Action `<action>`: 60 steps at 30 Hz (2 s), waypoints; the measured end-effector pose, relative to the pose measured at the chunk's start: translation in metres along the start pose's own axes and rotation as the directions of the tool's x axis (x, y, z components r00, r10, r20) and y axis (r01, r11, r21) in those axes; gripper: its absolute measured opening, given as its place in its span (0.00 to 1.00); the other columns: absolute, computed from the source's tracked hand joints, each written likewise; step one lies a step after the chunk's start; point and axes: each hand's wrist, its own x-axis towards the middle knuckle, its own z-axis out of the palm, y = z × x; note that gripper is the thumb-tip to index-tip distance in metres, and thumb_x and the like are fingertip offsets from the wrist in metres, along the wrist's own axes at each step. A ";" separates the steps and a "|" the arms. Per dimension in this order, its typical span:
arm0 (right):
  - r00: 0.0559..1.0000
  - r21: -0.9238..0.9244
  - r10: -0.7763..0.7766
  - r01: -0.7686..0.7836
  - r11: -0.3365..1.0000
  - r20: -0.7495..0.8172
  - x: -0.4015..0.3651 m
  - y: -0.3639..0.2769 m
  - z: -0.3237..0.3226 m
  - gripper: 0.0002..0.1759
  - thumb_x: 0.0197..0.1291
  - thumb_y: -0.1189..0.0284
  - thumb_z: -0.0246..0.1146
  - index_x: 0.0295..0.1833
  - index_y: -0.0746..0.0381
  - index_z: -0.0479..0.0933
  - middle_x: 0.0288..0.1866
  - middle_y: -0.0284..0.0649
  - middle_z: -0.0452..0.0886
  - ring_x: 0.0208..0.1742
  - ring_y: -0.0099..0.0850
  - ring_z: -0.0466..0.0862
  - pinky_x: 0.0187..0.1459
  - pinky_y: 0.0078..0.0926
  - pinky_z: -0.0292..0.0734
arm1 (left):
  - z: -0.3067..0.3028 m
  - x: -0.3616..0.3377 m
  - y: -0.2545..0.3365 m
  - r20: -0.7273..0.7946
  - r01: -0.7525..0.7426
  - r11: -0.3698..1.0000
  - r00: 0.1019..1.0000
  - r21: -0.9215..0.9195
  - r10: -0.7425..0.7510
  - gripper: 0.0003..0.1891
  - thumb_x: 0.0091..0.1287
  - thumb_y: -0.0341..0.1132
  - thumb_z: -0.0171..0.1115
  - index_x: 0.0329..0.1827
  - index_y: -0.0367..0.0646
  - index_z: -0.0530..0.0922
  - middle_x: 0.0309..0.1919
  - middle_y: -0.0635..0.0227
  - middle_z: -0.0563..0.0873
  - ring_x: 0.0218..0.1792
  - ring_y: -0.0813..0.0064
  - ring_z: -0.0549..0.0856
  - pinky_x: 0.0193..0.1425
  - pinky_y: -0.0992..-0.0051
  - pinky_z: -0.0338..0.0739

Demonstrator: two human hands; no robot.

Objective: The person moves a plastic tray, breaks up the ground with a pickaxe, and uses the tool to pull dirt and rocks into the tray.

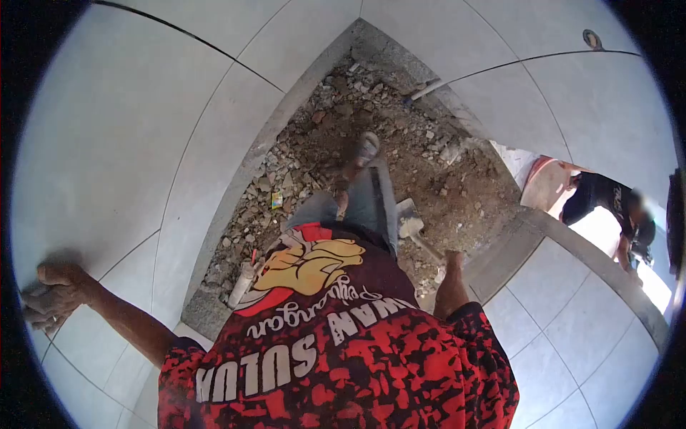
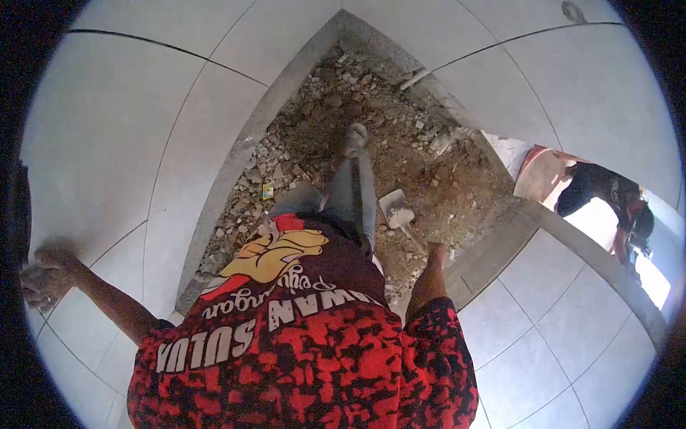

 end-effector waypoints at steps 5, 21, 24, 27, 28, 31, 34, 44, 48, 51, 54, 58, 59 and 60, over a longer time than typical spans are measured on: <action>0.999 -0.214 -0.046 0.042 0.976 -0.017 0.000 -0.019 -0.015 0.18 0.44 0.64 0.59 0.35 0.68 0.77 0.33 0.52 0.79 0.35 0.41 0.81 0.35 0.37 0.72 | -0.002 -0.001 0.012 0.039 0.142 0.990 0.989 -0.015 -0.142 0.43 0.54 0.73 0.30 0.52 0.41 0.68 0.46 0.57 0.65 0.55 0.48 0.61 0.57 0.38 0.43; 0.974 -0.116 -0.206 0.217 0.969 0.099 0.012 -0.048 -0.093 0.17 0.48 0.62 0.57 0.25 0.68 0.76 0.24 0.54 0.77 0.30 0.45 0.81 0.34 0.42 0.73 | 0.043 -0.008 -0.012 -0.071 0.158 0.947 0.987 0.279 -0.144 0.30 0.52 0.63 0.41 0.30 0.38 0.67 0.36 0.62 0.62 0.43 0.58 0.63 0.44 0.56 0.55; 0.947 -0.291 -0.322 0.305 0.907 -0.012 0.027 -0.017 -0.067 0.16 0.45 0.65 0.57 0.29 0.69 0.77 0.24 0.53 0.78 0.29 0.46 0.81 0.33 0.41 0.72 | 0.048 -0.007 -0.021 -0.036 0.138 0.917 0.990 0.373 -0.134 0.27 0.49 0.60 0.45 0.30 0.40 0.68 0.35 0.63 0.63 0.43 0.60 0.63 0.43 0.60 0.55; 0.866 -0.397 -0.498 0.442 0.804 -0.047 0.031 0.000 -0.060 0.17 0.46 0.64 0.56 0.33 0.68 0.77 0.29 0.53 0.79 0.33 0.46 0.81 0.37 0.41 0.73 | 0.004 0.014 0.048 -0.018 0.230 0.951 0.973 0.208 -0.232 0.32 0.53 0.63 0.41 0.42 0.39 0.67 0.46 0.59 0.64 0.50 0.53 0.63 0.48 0.48 0.52; 0.903 -0.290 -0.422 0.384 0.877 -0.081 0.031 0.009 -0.056 0.16 0.44 0.63 0.58 0.30 0.67 0.77 0.26 0.51 0.78 0.33 0.47 0.80 0.36 0.41 0.72 | -0.021 0.025 0.077 -0.005 0.274 0.960 0.961 -0.051 -0.275 0.39 0.57 0.65 0.36 0.55 0.37 0.66 0.56 0.55 0.66 0.57 0.46 0.62 0.52 0.36 0.49; 0.910 -0.246 -0.402 0.368 0.897 -0.103 0.035 -0.003 -0.064 0.16 0.46 0.62 0.58 0.32 0.66 0.77 0.29 0.52 0.78 0.36 0.47 0.79 0.37 0.40 0.73 | 0.027 0.006 0.011 -0.081 0.135 0.956 0.990 0.259 -0.118 0.31 0.54 0.62 0.41 0.42 0.40 0.68 0.43 0.61 0.65 0.47 0.55 0.64 0.47 0.51 0.53; 0.934 -0.270 -0.355 0.334 0.903 -0.035 0.028 -0.011 -0.088 0.17 0.48 0.63 0.57 0.35 0.67 0.77 0.32 0.54 0.78 0.37 0.46 0.80 0.39 0.39 0.73 | 0.085 -0.025 -0.064 -0.102 0.037 0.833 0.994 0.552 0.024 0.29 0.54 0.62 0.42 0.38 0.41 0.68 0.37 0.63 0.65 0.42 0.58 0.65 0.44 0.56 0.56; 0.896 -0.246 -0.406 0.359 0.900 -0.178 0.013 -0.003 -0.052 0.18 0.46 0.61 0.57 0.31 0.68 0.77 0.28 0.56 0.77 0.35 0.48 0.80 0.37 0.42 0.72 | 0.004 0.006 0.043 -0.044 0.234 0.971 0.971 -0.049 -0.236 0.39 0.55 0.67 0.35 0.48 0.36 0.68 0.50 0.51 0.66 0.54 0.43 0.64 0.53 0.34 0.46; 0.970 -0.148 -0.242 0.236 0.961 -0.027 0.024 -0.001 -0.058 0.18 0.47 0.62 0.56 0.32 0.68 0.77 0.30 0.55 0.78 0.38 0.47 0.79 0.41 0.42 0.72 | -0.012 0.018 0.064 -0.073 0.228 0.971 0.970 -0.078 -0.233 0.41 0.55 0.70 0.32 0.48 0.36 0.67 0.51 0.51 0.65 0.55 0.42 0.63 0.55 0.34 0.43; 0.927 -0.228 -0.369 0.345 0.910 -0.069 0.016 0.002 -0.060 0.18 0.47 0.62 0.55 0.33 0.68 0.77 0.30 0.55 0.78 0.38 0.47 0.80 0.40 0.42 0.72 | -0.008 0.014 0.064 -0.024 0.254 0.959 0.966 -0.127 -0.259 0.41 0.55 0.70 0.32 0.48 0.35 0.65 0.52 0.49 0.64 0.57 0.41 0.60 0.56 0.34 0.40; 0.968 -0.258 -0.248 0.235 0.937 -0.020 0.017 -0.002 -0.056 0.19 0.48 0.61 0.54 0.31 0.68 0.77 0.30 0.56 0.78 0.36 0.48 0.80 0.38 0.43 0.72 | -0.002 0.007 0.055 -0.007 0.274 0.952 0.961 -0.138 -0.277 0.40 0.56 0.69 0.31 0.48 0.36 0.64 0.54 0.49 0.61 0.60 0.40 0.55 0.57 0.34 0.36; 0.922 -0.332 -0.383 0.347 0.877 -0.050 0.002 -0.014 -0.071 0.19 0.49 0.61 0.54 0.31 0.68 0.77 0.28 0.56 0.77 0.35 0.48 0.80 0.36 0.44 0.72 | 0.010 0.002 0.045 -0.106 0.192 0.981 0.976 -0.007 -0.192 0.36 0.60 0.64 0.34 0.52 0.35 0.63 0.54 0.50 0.63 0.58 0.42 0.60 0.60 0.39 0.44; 0.945 -0.337 -0.326 0.309 0.889 0.005 -0.003 -0.020 -0.078 0.19 0.49 0.60 0.54 0.31 0.68 0.77 0.30 0.56 0.78 0.35 0.49 0.80 0.36 0.45 0.72 | 0.012 0.002 0.041 -0.094 0.183 0.983 0.979 0.016 -0.181 0.36 0.61 0.64 0.34 0.53 0.36 0.62 0.56 0.50 0.61 0.59 0.42 0.59 0.60 0.39 0.44; 0.960 -0.346 -0.274 0.276 0.897 0.057 -0.004 -0.026 -0.080 0.20 0.49 0.60 0.55 0.31 0.68 0.77 0.31 0.57 0.78 0.35 0.49 0.80 0.36 0.45 0.72 | 0.014 0.000 0.037 -0.081 0.172 0.983 0.983 0.058 -0.167 0.36 0.61 0.63 0.33 0.55 0.36 0.61 0.57 0.50 0.59 0.60 0.43 0.57 0.60 0.40 0.44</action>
